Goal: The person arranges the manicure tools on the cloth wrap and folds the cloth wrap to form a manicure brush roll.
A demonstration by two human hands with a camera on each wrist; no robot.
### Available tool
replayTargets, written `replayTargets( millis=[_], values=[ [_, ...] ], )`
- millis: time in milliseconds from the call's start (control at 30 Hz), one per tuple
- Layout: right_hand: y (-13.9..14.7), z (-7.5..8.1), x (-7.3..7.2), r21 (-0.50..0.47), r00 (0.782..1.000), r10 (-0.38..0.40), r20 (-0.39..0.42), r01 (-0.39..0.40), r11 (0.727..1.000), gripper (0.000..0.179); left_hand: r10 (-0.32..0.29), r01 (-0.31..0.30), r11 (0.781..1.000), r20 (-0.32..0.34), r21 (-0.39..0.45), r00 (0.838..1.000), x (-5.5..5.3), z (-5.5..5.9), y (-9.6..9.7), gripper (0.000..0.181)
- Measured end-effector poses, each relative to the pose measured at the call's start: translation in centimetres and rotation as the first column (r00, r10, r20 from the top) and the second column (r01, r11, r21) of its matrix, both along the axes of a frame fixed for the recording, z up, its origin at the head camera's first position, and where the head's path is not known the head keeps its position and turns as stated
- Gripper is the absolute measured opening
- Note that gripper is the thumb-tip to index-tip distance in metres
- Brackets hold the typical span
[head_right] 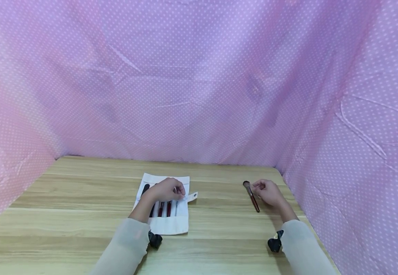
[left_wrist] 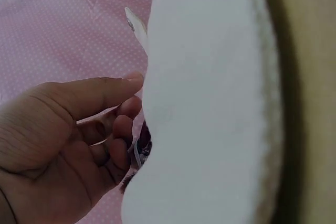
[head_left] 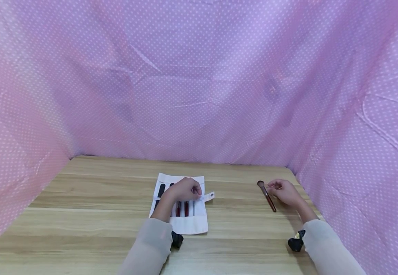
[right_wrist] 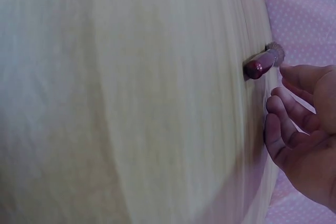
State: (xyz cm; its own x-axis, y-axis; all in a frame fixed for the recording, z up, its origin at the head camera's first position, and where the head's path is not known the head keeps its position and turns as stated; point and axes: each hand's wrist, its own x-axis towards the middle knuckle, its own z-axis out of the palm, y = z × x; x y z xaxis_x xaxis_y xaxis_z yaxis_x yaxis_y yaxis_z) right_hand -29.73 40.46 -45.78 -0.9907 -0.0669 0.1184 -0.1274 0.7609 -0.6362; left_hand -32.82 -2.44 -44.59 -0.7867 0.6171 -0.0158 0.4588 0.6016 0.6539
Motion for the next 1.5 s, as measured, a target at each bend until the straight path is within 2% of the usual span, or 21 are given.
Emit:
replayTargets(
  millis=[300,533,633,800,867,1033,1367,1500],
  values=[
    [-0.1,0.0,-0.2,-0.015,0.998,0.037,0.057,-0.036,0.999,0.032,0.035,-0.034,0.999,0.039,-0.018,0.999,0.2,-0.2,0.0,0.008],
    [-1.2,0.2,-0.3,-0.014,0.993,0.024,0.115,-0.023,1.0,0.04,0.072,-0.07,0.997,0.057,-0.042,0.996,0.4,-0.3,0.0,0.007],
    [-1.9,0.1,-0.5,-0.025,0.993,0.026,0.116,-0.024,0.999,0.036,0.071,-0.069,0.997,0.053,-0.047,0.996,0.4,-0.3,0.0,0.009],
    [-2.9,0.1,-1.1,-0.024,0.991,0.077,0.114,-0.075,0.997,0.024,0.065,-0.062,0.997,0.05,-0.05,0.997,0.4,-0.3,0.0,0.011],
    [-3.6,0.4,-1.4,-0.032,0.987,0.111,0.118,-0.108,0.994,0.022,0.061,-0.059,0.997,0.05,-0.048,0.997,0.4,-0.4,-0.1,0.011],
    [-6.1,1.5,-2.2,-0.084,0.984,0.136,0.119,-0.126,0.988,0.024,0.048,-0.044,0.998,0.069,-0.048,0.996,0.2,-0.6,-0.2,0.012],
    [-11.9,3.0,-4.2,-0.223,0.988,0.134,0.071,-0.115,0.968,0.028,0.009,-0.007,1.0,0.076,-0.022,0.997,0.1,-0.8,-0.5,0.013],
    [-14.1,3.5,-4.5,-0.298,0.988,0.14,0.066,-0.114,0.948,0.03,0.0,0.001,1.0,0.079,-0.017,0.997,0.0,-0.9,-0.5,0.014]
  ],
)
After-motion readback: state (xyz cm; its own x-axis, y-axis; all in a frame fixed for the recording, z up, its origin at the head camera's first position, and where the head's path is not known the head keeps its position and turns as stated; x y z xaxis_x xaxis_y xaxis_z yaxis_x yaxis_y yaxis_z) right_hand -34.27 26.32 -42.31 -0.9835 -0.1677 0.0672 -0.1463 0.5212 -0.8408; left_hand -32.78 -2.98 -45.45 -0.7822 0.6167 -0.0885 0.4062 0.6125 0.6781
